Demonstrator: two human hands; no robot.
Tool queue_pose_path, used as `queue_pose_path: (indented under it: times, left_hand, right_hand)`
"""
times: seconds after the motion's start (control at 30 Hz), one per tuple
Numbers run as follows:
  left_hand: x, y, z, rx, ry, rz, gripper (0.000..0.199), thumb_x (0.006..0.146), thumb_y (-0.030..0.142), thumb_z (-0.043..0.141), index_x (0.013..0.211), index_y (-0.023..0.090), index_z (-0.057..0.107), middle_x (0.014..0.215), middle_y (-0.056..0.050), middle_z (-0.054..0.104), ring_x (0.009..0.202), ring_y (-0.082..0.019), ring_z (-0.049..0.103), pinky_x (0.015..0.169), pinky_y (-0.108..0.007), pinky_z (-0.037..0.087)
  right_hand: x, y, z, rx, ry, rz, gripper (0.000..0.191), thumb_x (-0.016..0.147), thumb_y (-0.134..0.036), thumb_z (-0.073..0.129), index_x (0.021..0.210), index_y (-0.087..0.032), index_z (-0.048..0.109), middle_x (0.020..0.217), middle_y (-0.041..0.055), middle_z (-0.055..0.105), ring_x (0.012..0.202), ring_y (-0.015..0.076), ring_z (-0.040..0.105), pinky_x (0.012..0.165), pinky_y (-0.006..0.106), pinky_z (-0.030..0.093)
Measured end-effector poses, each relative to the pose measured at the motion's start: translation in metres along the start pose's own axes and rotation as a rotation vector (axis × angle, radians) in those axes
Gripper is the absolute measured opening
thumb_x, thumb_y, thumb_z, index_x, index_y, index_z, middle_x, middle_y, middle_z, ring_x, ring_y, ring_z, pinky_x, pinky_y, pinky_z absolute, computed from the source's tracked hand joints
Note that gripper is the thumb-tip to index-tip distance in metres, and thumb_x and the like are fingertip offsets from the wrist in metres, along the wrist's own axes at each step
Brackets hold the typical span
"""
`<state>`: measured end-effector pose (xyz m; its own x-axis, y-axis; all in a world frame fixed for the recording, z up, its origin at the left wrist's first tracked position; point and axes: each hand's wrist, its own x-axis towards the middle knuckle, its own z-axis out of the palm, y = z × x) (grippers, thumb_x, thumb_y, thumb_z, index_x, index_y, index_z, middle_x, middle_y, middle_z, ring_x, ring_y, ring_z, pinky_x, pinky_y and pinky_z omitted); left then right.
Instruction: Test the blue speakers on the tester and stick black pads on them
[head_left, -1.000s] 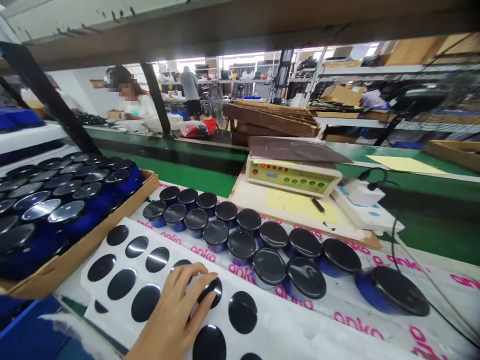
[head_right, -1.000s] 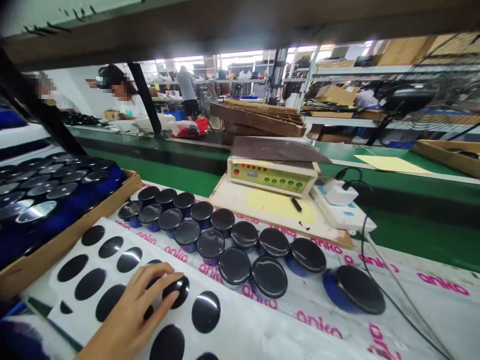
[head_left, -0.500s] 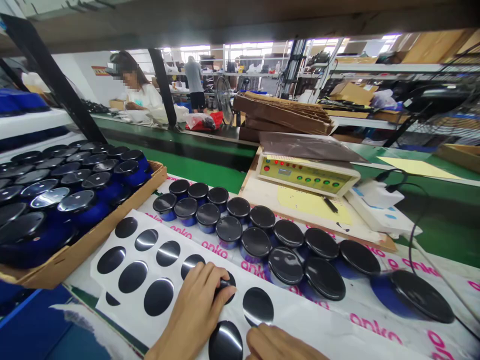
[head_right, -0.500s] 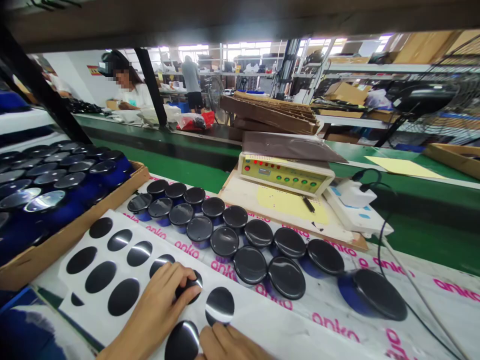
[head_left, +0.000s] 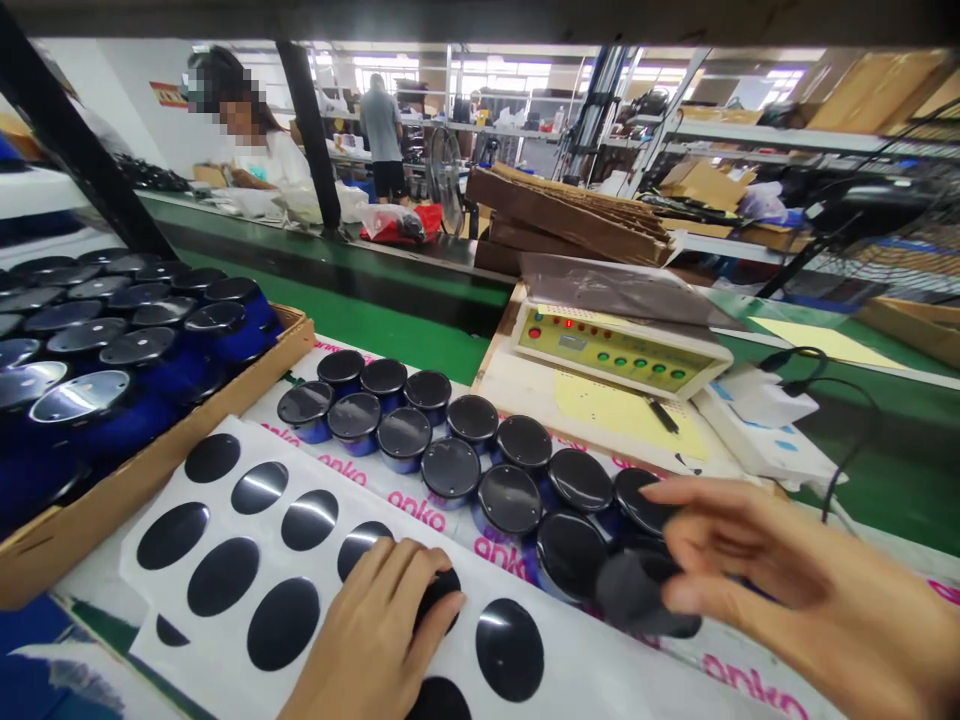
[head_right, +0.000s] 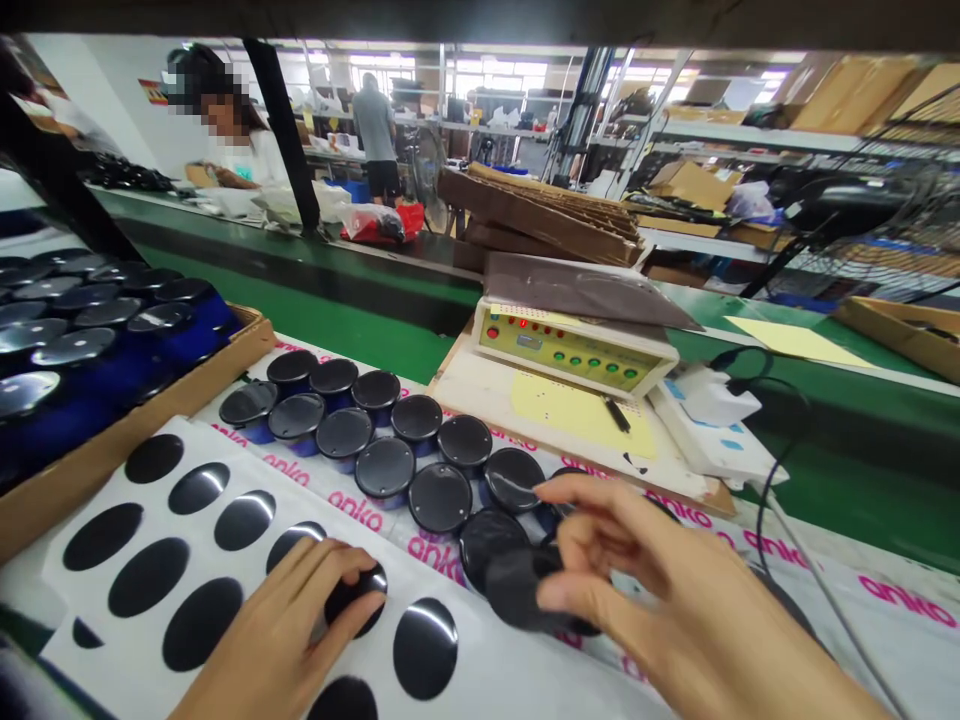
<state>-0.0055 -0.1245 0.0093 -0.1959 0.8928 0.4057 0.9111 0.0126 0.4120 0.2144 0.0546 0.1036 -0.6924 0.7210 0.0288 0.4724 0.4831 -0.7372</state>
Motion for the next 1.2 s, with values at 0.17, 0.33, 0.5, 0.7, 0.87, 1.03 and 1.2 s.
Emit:
queue_pose_path:
  times: [0.17,0.33,0.5,0.7,0.87,1.03,1.2]
  left_hand:
    - [0.039,0.007,-0.016,0.155,0.135,0.079,0.033,0.086,0.029,0.060,0.115,0.016,0.052,0.118,-0.013,0.049,0.115,-0.030,0.043,0.092,-0.044,0.041]
    - [0.068,0.006,-0.001,0.186,0.128,0.093,0.069,0.070,0.054,0.071,0.121,0.013,0.049,0.128,-0.017,0.044,0.123,-0.036,0.036,0.099,-0.052,0.035]
    - [0.068,-0.001,0.014,0.175,0.113,0.042,0.082,0.067,0.056,0.072,0.128,0.009,0.042,0.127,-0.017,0.047,0.122,-0.034,0.038,0.103,-0.051,0.031]
    - [0.067,-0.003,0.016,0.169,0.109,0.038,0.075,0.072,0.055,0.069,0.127,0.011,0.044,0.129,-0.016,0.047,0.123,-0.033,0.038,0.105,-0.050,0.028]
    - [0.067,-0.002,0.015,0.179,0.098,0.040,0.073,0.074,0.056,0.066,0.127,0.011,0.044,0.128,-0.016,0.048,0.123,-0.033,0.038,0.105,-0.050,0.028]
    - [0.067,-0.002,0.015,0.194,0.102,0.051,0.071,0.076,0.057,0.063,0.127,0.011,0.043,0.127,-0.017,0.048,0.123,-0.033,0.039,0.104,-0.050,0.029]
    - [0.067,-0.001,0.014,0.195,0.092,0.053,0.073,0.074,0.056,0.066,0.126,0.011,0.043,0.128,-0.017,0.047,0.123,-0.033,0.037,0.105,-0.049,0.026]
  right_hand:
    - [0.058,-0.025,0.013,0.261,-0.215,0.160,0.032,0.076,-0.053,0.063,0.068,-0.022,0.058,0.060,-0.0017,0.054,0.055,0.0129,0.048,0.051,0.024,0.039]
    - [0.083,-0.016,0.042,0.197,-0.070,-0.009,0.031,0.079,-0.051,0.059,0.067,-0.023,0.060,0.096,0.0020,0.052,0.094,0.0202,0.050,0.090,0.035,0.037]
    - [0.086,-0.007,0.056,0.224,-0.077,0.047,0.028,0.077,-0.049,0.060,0.064,-0.024,0.061,0.109,0.0022,0.048,0.113,0.0254,0.042,0.103,0.044,0.023]
    - [0.084,-0.006,0.057,0.145,-0.105,0.040,0.025,0.078,-0.046,0.057,0.065,-0.025,0.061,0.111,0.0020,0.049,0.115,0.0256,0.040,0.104,0.045,0.022]
    - [0.082,-0.003,0.059,0.068,-0.103,-0.028,0.024,0.082,-0.043,0.054,0.067,-0.026,0.060,0.110,0.0034,0.049,0.114,0.0272,0.041,0.101,0.051,0.028]
    - [0.081,0.001,0.063,-0.066,-0.054,-0.144,0.024,0.088,-0.037,0.050,0.070,-0.024,0.058,0.108,0.0048,0.048,0.110,0.0261,0.042,0.095,0.049,0.037]
    - [0.078,0.002,0.065,-0.136,-0.039,-0.183,0.023,0.090,-0.035,0.048,0.071,-0.024,0.054,0.106,0.0048,0.046,0.109,0.0249,0.041,0.093,0.047,0.038]
